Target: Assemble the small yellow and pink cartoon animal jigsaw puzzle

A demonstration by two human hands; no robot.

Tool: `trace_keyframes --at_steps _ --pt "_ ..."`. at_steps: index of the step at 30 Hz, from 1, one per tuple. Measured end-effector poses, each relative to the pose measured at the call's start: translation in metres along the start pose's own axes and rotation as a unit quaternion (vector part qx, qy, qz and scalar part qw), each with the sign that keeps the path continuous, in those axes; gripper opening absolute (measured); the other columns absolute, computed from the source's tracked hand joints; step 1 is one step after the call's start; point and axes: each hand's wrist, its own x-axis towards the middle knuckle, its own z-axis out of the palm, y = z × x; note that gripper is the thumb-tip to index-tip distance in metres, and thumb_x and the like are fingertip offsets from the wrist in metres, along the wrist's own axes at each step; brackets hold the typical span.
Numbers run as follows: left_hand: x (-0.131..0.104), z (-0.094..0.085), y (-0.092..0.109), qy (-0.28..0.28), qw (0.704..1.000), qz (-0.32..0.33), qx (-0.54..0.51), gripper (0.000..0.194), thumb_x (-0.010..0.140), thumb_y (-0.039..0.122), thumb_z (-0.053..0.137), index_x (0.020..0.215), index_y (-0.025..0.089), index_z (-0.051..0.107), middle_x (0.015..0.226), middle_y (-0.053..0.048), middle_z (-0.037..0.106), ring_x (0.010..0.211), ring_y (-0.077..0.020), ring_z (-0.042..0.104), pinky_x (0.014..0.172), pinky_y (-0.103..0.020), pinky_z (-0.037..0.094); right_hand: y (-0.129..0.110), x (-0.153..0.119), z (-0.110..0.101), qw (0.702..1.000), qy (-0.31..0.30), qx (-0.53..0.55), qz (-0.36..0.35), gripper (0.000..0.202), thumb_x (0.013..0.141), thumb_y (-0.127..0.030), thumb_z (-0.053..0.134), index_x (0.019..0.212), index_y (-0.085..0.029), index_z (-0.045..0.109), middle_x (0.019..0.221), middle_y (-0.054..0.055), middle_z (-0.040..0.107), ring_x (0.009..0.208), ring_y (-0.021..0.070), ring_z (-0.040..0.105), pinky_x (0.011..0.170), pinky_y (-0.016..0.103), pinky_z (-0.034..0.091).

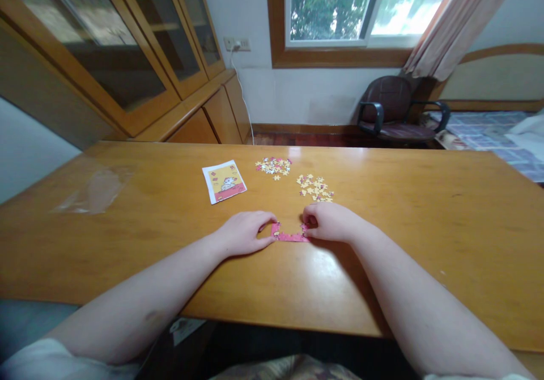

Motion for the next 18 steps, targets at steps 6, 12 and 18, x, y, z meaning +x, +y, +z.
trace_keyframes --at_steps 6,12,18 --pt "0.002 0.002 0.001 0.0 1.0 0.007 0.005 0.04 0.083 0.049 0.052 0.115 0.025 0.057 0.112 -0.005 0.067 0.099 -0.0252 0.063 0.081 -0.035 0.048 0.002 -0.001 -0.002 0.999 -0.014 0.04 -0.01 0.01 0.068 -0.028 0.066 0.077 -0.022 0.065 0.067 -0.001 0.063 0.057 0.0132 0.054 0.052 0.025 0.037" --pt "0.002 0.007 -0.002 0.02 1.0 -0.003 -0.018 0.048 0.082 0.053 0.053 0.121 0.025 0.054 0.103 -0.005 0.067 0.091 -0.0233 0.063 0.074 -0.032 0.046 0.016 0.005 -0.001 0.992 0.098 0.063 -0.041 0.017 0.079 -0.036 0.061 0.081 -0.021 0.066 0.078 0.004 0.065 0.071 0.0165 0.058 0.065 0.029 0.044" --pt "0.017 0.006 -0.018 0.082 0.986 -0.091 -0.117 0.034 0.084 0.045 0.047 0.106 0.019 0.052 0.073 0.001 0.059 0.068 -0.0166 0.057 0.062 -0.028 0.04 0.043 0.027 0.012 0.948 0.312 0.025 0.06 0.021 0.087 -0.029 0.048 0.09 -0.017 0.065 0.087 0.009 0.065 0.084 0.0205 0.058 0.078 0.032 0.044"
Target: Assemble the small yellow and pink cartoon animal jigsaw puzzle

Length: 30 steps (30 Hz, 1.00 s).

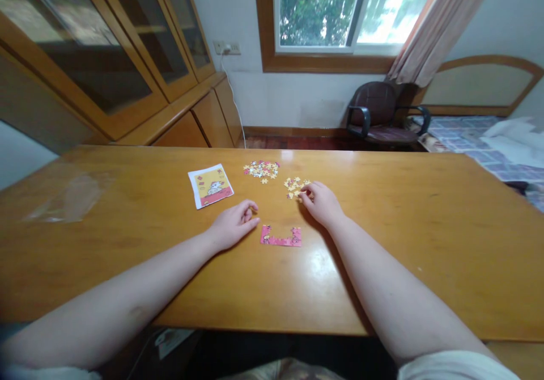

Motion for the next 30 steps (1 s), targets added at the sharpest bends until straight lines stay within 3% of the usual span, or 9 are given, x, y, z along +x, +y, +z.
trace_keyframes --at_steps 3,6,9,12,16,24,27,30 --pt "0.018 -0.008 -0.001 -0.035 0.996 -0.057 -0.061 0.034 0.081 0.05 0.049 0.094 0.019 0.054 0.071 0.001 0.059 0.063 -0.0151 0.054 0.058 -0.027 0.04 0.005 0.002 0.007 0.999 0.017 -0.038 -0.01 0.019 0.085 -0.025 0.049 0.091 -0.018 0.066 0.092 0.009 0.066 0.09 0.023 0.057 0.084 0.035 0.042" --pt "0.037 -0.013 0.0 -0.132 0.966 -0.147 -0.169 0.032 0.08 0.052 0.049 0.082 0.02 0.054 0.056 0.004 0.051 0.041 -0.0105 0.043 0.045 -0.025 0.035 0.002 0.002 0.007 0.996 0.007 -0.077 -0.043 0.02 0.085 -0.025 0.05 0.092 -0.018 0.068 0.097 0.01 0.067 0.092 0.0247 0.055 0.086 0.038 0.039" --pt "0.051 -0.008 0.001 -0.078 0.956 -0.191 -0.21 0.025 0.082 0.042 0.049 0.072 0.019 0.048 0.05 0.005 0.045 0.036 -0.009 0.041 0.041 -0.023 0.034 -0.004 0.0 0.006 0.994 -0.006 -0.094 -0.053 0.023 0.086 -0.028 0.05 0.094 -0.019 0.069 0.103 0.01 0.067 0.096 0.0261 0.052 0.087 0.04 0.035" --pt "0.056 0.0 0.0 -0.002 0.964 -0.204 -0.17 0.023 0.082 0.04 0.046 0.073 0.02 0.049 0.05 0.004 0.048 0.041 -0.0114 0.047 0.045 -0.024 0.037 -0.008 -0.001 0.006 0.994 -0.014 -0.092 -0.059 0.024 0.087 -0.031 0.051 0.098 -0.021 0.069 0.108 0.009 0.067 0.1 0.0267 0.05 0.088 0.041 0.033" --pt "0.055 0.008 -0.001 0.099 0.988 -0.093 -0.067 0.021 0.081 0.038 0.048 0.073 0.019 0.054 0.065 0.0 0.059 0.063 -0.0155 0.054 0.059 -0.027 0.039 -0.01 -0.001 0.008 0.992 -0.031 -0.09 -0.08 0.025 0.088 -0.033 0.049 0.099 -0.023 0.069 0.111 0.007 0.067 0.103 0.026 0.049 0.09 0.042 0.031" --pt "0.05 0.006 0.001 0.048 0.997 0.0 -0.067 0.024 0.084 0.039 0.046 0.083 0.018 0.06 0.073 -0.001 0.061 0.067 -0.0152 0.054 0.063 -0.028 0.042 -0.018 -0.003 0.004 0.984 -0.106 -0.073 -0.121 0.04 0.086 -0.049 0.053 0.116 -0.026 0.066 0.119 0.008 0.065 0.105 0.0283 0.047 0.093 0.048 0.028" --pt "0.048 0.004 0.004 0.041 0.998 0.027 -0.047 0.023 0.085 0.034 0.046 0.089 0.018 0.062 0.085 -0.004 0.064 0.077 -0.0172 0.057 0.074 -0.031 0.047 -0.02 -0.004 0.003 0.978 -0.132 -0.049 -0.155 0.043 0.085 -0.05 0.054 0.121 -0.027 0.064 0.122 0.008 0.064 0.109 0.0291 0.046 0.095 0.048 0.027" --pt "0.046 0.003 0.006 0.032 0.995 0.092 -0.026 0.022 0.085 0.025 0.046 0.095 0.019 0.064 0.103 -0.006 0.064 0.097 -0.0188 0.058 0.091 -0.035 0.046 -0.02 -0.004 0.003 0.979 -0.117 -0.035 -0.161 0.038 0.087 -0.047 0.053 0.117 -0.027 0.066 0.122 0.007 0.064 0.111 0.0286 0.047 0.095 0.047 0.028"
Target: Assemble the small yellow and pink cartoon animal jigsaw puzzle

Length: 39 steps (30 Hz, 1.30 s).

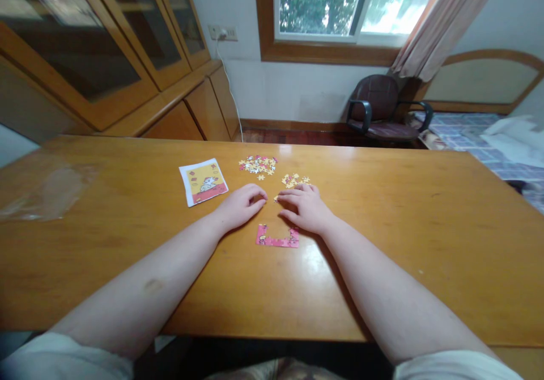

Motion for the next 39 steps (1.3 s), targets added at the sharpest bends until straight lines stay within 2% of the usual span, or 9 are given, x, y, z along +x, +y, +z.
trace_keyframes --at_steps 3,7,9,13,15,23,30,34,39 --pt "-0.001 0.001 0.0 -0.024 0.998 0.057 0.021 0.028 0.084 0.017 0.045 0.104 0.021 0.065 0.123 -0.005 0.06 0.115 -0.0184 0.053 0.104 -0.036 0.039 0.001 0.0 0.001 0.998 0.042 -0.009 0.039 0.029 0.09 -0.041 0.049 0.103 -0.025 0.07 0.115 0.006 0.067 0.106 0.0269 0.05 0.092 0.045 0.03" --pt "-0.001 0.003 0.001 -0.04 0.994 0.06 0.078 0.036 0.084 0.014 0.046 0.115 0.022 0.062 0.132 -0.005 0.056 0.121 -0.0201 0.05 0.107 -0.04 0.036 0.001 0.001 0.001 0.995 0.062 -0.02 0.073 0.024 0.09 -0.035 0.05 0.096 -0.023 0.07 0.109 0.007 0.069 0.103 0.0264 0.052 0.089 0.044 0.031" --pt "-0.001 0.004 0.003 -0.032 0.994 0.051 0.097 0.035 0.084 0.017 0.046 0.115 0.022 0.062 0.13 -0.005 0.058 0.118 -0.0213 0.051 0.106 -0.042 0.037 0.0 0.001 0.001 0.997 0.05 -0.016 0.058 0.024 0.089 -0.034 0.05 0.101 -0.024 0.069 0.113 0.006 0.068 0.106 0.0266 0.051 0.091 0.044 0.031" --pt "-0.001 0.004 0.003 -0.02 0.995 0.044 0.083 0.029 0.084 0.021 0.049 0.109 0.022 0.064 0.117 -0.005 0.062 0.11 -0.0214 0.054 0.101 -0.041 0.039 -0.002 0.002 0.002 0.999 -0.025 0.002 -0.024 0.035 0.091 -0.036 0.047 0.123 -0.027 0.061 0.131 0.004 0.059 0.117 0.0273 0.044 0.099 0.047 0.026" --pt "0.0 0.004 0.0 -0.011 0.998 0.042 0.055 0.027 0.084 0.021 0.048 0.106 0.021 0.065 0.112 -0.006 0.063 0.107 -0.0203 0.055 0.1 -0.038 0.041 -0.002 0.002 0.002 0.999 -0.032 0.001 -0.02 0.036 0.093 -0.038 0.046 0.123 -0.028 0.062 0.129 0.005 0.061 0.117 0.0274 0.044 0.1 0.049 0.025" --pt "0.003 0.003 -0.011 0.059 0.997 -0.039 -0.03 0.022 0.084 0.023 0.05 0.096 0.018 0.066 0.092 -0.004 0.063 0.078 -0.0159 0.056 0.079 -0.032 0.048 0.008 -0.001 0.002 0.999 0.032 -0.015 0.021 0.029 0.092 -0.038 0.048 0.104 -0.026 0.071 0.112 0.005 0.069 0.105 0.0244 0.051 0.094 0.045 0.028" --pt "0.002 0.003 -0.01 0.058 0.996 -0.049 -0.05 0.018 0.083 0.024 0.05 0.089 0.019 0.066 0.089 -0.003 0.062 0.074 -0.015 0.054 0.072 -0.03 0.046 0.013 -0.001 0.008 0.987 0.121 -0.031 0.098 0.023 0.09 -0.031 0.051 0.086 -0.022 0.071 0.098 0.006 0.072 0.097 0.0238 0.054 0.089 0.041 0.031" --pt "0.001 0.003 -0.008 0.047 0.997 -0.038 -0.038 0.017 0.082 0.023 0.05 0.086 0.019 0.066 0.087 -0.003 0.061 0.075 -0.0155 0.054 0.071 -0.03 0.045 0.009 -0.001 0.007 0.994 0.082 -0.031 0.062 0.023 0.09 -0.034 0.051 0.088 -0.022 0.071 0.092 0.005 0.072 0.095 0.0228 0.055 0.089 0.041 0.031" --pt "0.002 0.005 -0.01 0.054 0.997 -0.034 -0.033 0.017 0.083 0.023 0.049 0.086 0.018 0.065 0.088 -0.003 0.061 0.075 -0.0156 0.055 0.072 -0.03 0.046 0.003 0.0 0.005 0.999 0.026 -0.036 0.018 0.037 0.09 -0.048 0.05 0.113 -0.025 0.067 0.115 0.007 0.067 0.108 0.0267 0.05 0.097 0.046 0.028"
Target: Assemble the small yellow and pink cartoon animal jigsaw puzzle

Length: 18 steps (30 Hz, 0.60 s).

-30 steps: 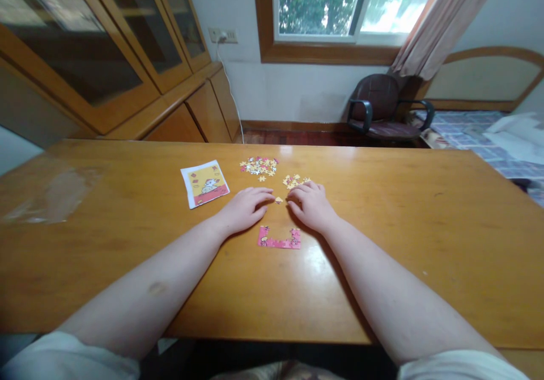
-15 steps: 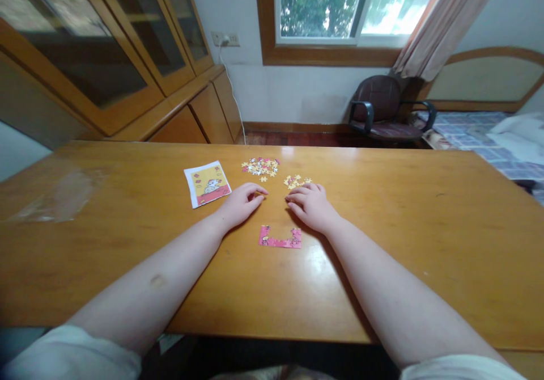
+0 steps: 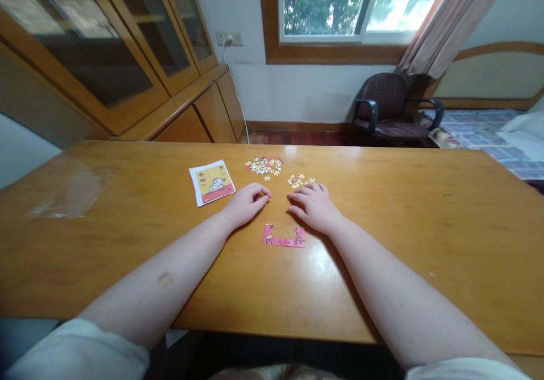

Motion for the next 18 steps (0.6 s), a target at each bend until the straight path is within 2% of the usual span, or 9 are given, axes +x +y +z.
trace_keyframes --at_steps 4,6,9,12,15,18 --pt "0.001 0.0 0.0 0.001 1.0 -0.012 -0.001 0.017 0.084 0.023 0.049 0.088 0.019 0.065 0.089 -0.003 0.062 0.076 -0.0156 0.056 0.073 -0.03 0.047 -0.001 -0.001 -0.001 0.998 -0.048 0.017 -0.041 0.044 0.091 -0.051 0.045 0.127 -0.029 0.058 0.129 0.004 0.06 0.122 0.0292 0.043 0.107 0.054 0.015" --pt "0.0 -0.001 0.001 -0.005 1.0 -0.006 0.007 0.018 0.084 0.023 0.05 0.09 0.019 0.065 0.091 -0.003 0.063 0.08 -0.0164 0.057 0.077 -0.031 0.048 0.001 -0.002 -0.001 0.998 -0.038 0.026 -0.034 0.041 0.093 -0.047 0.042 0.128 -0.03 0.057 0.131 0.003 0.059 0.126 0.0284 0.04 0.108 0.055 0.012" --pt "-0.001 -0.002 0.004 -0.033 0.997 0.054 0.045 0.021 0.084 0.024 0.052 0.099 0.021 0.066 0.111 -0.004 0.065 0.103 -0.0203 0.056 0.095 -0.038 0.042 0.005 -0.002 0.002 0.999 0.036 0.024 0.031 0.036 0.095 -0.041 0.039 0.12 -0.026 0.062 0.124 0.005 0.064 0.123 0.0261 0.045 0.108 0.052 0.016" --pt "-0.003 -0.002 0.007 -0.094 0.987 0.097 0.091 0.03 0.083 0.027 0.053 0.112 0.028 0.064 0.134 -0.001 0.055 0.122 -0.0245 0.044 0.106 -0.046 0.03 0.007 -0.001 0.004 0.991 0.105 0.024 0.084 0.035 0.095 -0.039 0.039 0.11 -0.023 0.066 0.112 0.007 0.068 0.114 0.0247 0.052 0.107 0.05 0.021" --pt "-0.003 -0.002 0.007 -0.121 0.981 0.104 0.112 0.033 0.086 0.025 0.05 0.116 0.029 0.064 0.13 0.001 0.06 0.119 -0.0233 0.046 0.105 -0.045 0.029 0.009 -0.001 0.003 0.983 0.141 0.032 0.108 0.034 0.094 -0.039 0.04 0.102 -0.022 0.068 0.106 0.007 0.07 0.109 0.0242 0.055 0.105 0.049 0.022" --pt "-0.002 -0.002 0.005 -0.083 0.983 0.089 0.134 0.029 0.087 0.026 0.047 0.108 0.028 0.067 0.114 0.001 0.068 0.109 -0.0226 0.051 0.1 -0.044 0.032 0.016 -0.001 -0.001 0.968 0.184 0.034 0.167 0.036 0.092 -0.041 0.04 0.092 -0.021 0.07 0.097 0.008 0.071 0.098 0.0247 0.058 0.099 0.045 0.03"
